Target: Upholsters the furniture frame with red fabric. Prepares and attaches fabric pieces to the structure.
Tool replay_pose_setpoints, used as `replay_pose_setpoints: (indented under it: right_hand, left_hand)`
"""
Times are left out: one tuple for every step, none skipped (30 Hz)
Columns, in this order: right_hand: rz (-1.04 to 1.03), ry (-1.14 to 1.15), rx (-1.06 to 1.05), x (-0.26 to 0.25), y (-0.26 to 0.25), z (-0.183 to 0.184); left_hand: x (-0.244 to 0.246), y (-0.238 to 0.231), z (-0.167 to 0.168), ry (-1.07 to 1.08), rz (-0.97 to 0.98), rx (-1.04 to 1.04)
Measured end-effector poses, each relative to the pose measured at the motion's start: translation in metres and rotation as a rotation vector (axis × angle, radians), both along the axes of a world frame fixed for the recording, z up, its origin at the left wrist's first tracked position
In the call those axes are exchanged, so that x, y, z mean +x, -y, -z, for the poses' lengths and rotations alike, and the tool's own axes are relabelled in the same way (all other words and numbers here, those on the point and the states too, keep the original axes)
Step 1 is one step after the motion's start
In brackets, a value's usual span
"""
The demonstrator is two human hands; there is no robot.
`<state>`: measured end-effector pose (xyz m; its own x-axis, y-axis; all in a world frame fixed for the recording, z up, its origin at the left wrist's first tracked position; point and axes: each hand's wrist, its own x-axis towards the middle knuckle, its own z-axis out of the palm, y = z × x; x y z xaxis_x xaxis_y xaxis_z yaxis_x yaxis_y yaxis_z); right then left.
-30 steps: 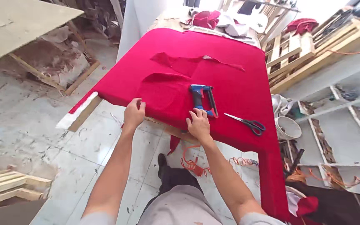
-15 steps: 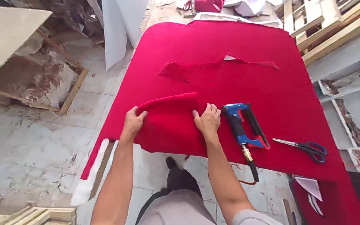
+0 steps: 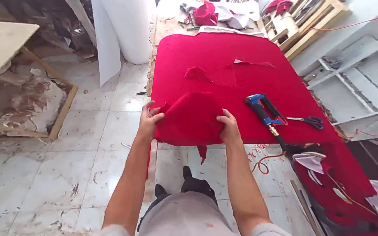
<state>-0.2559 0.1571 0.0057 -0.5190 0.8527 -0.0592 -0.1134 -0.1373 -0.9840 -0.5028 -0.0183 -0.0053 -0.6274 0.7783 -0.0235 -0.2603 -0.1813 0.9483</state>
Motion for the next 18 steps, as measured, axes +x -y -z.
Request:
replay_pose_setpoints:
  right_hand:
    - [-0.034, -0.027, -0.042, 0.004, 0.021, -0.003]
    - [-0.047, -0.040, -0.072, 0.004, 0.038, -0.003]
    - [-0.043, -0.050, -0.068, 0.002, 0.051, -0.004]
    - [-0.033, -0.055, -0.031, -0.001, 0.058, -0.008]
    - [-0.021, -0.066, 0.019, 0.000, 0.063, -0.016]
    - [-0.015, -0.081, 0.071, 0.004, 0.067, -0.027]
    - [-0.014, -0.106, 0.112, 0.010, 0.070, -0.039]
    - [-0.020, -0.139, 0.135, 0.016, 0.072, -0.053]
    - [-0.017, -0.172, 0.150, 0.019, 0.073, -0.067]
    - [-0.004, -0.200, 0.158, 0.019, 0.075, -0.078]
    - [0.014, -0.209, 0.160, 0.019, 0.078, -0.088]
    - [0.029, -0.208, 0.166, 0.018, 0.081, -0.095]
    - [0.043, -0.204, 0.173, 0.017, 0.081, -0.099]
    - [0.054, -0.199, 0.180, 0.017, 0.077, -0.101]
    - [0.057, -0.190, 0.183, 0.017, 0.072, -0.099]
    - [0.050, -0.187, 0.178, 0.019, 0.064, -0.095]
    - [0.039, -0.198, 0.172, 0.019, 0.056, -0.088]
    - [0.026, -0.218, 0.176, 0.016, 0.046, -0.081]
  left_hand:
    - [0.007, 0.014, 0.002, 0.050, 0.071, 0.002]
    - [0.013, 0.024, 0.006, 0.097, 0.128, -0.021]
    - [0.017, 0.032, 0.009, 0.108, 0.174, -0.043]
    - [0.018, 0.039, 0.007, 0.095, 0.202, -0.039]
    - [0.017, 0.048, 0.000, 0.073, 0.196, -0.011]
    - [0.016, 0.058, -0.011, 0.038, 0.151, 0.036]
    - [0.015, 0.069, -0.022, 0.005, 0.080, 0.107]
    - [0.014, 0.080, -0.034, -0.025, 0.023, 0.194]
    - [0.011, 0.089, -0.045, -0.067, 0.012, 0.278]
    - [0.008, 0.098, -0.050, -0.117, 0.063, 0.325]
    - [0.011, 0.104, -0.049, -0.130, 0.106, 0.325]
    - [0.019, 0.107, -0.044, -0.111, 0.100, 0.294]
    - [0.027, 0.107, -0.043, -0.095, 0.068, 0.241]
    - [0.032, 0.102, -0.046, -0.089, 0.029, 0.189]
    - [0.035, 0.096, -0.052, -0.121, -0.020, 0.120]
    - [0.033, 0.088, -0.061, -0.177, -0.058, 0.058]
    - [0.026, 0.078, -0.069, -0.236, -0.070, 0.026]
    - [0.014, 0.065, -0.076, -0.300, -0.073, 0.018]
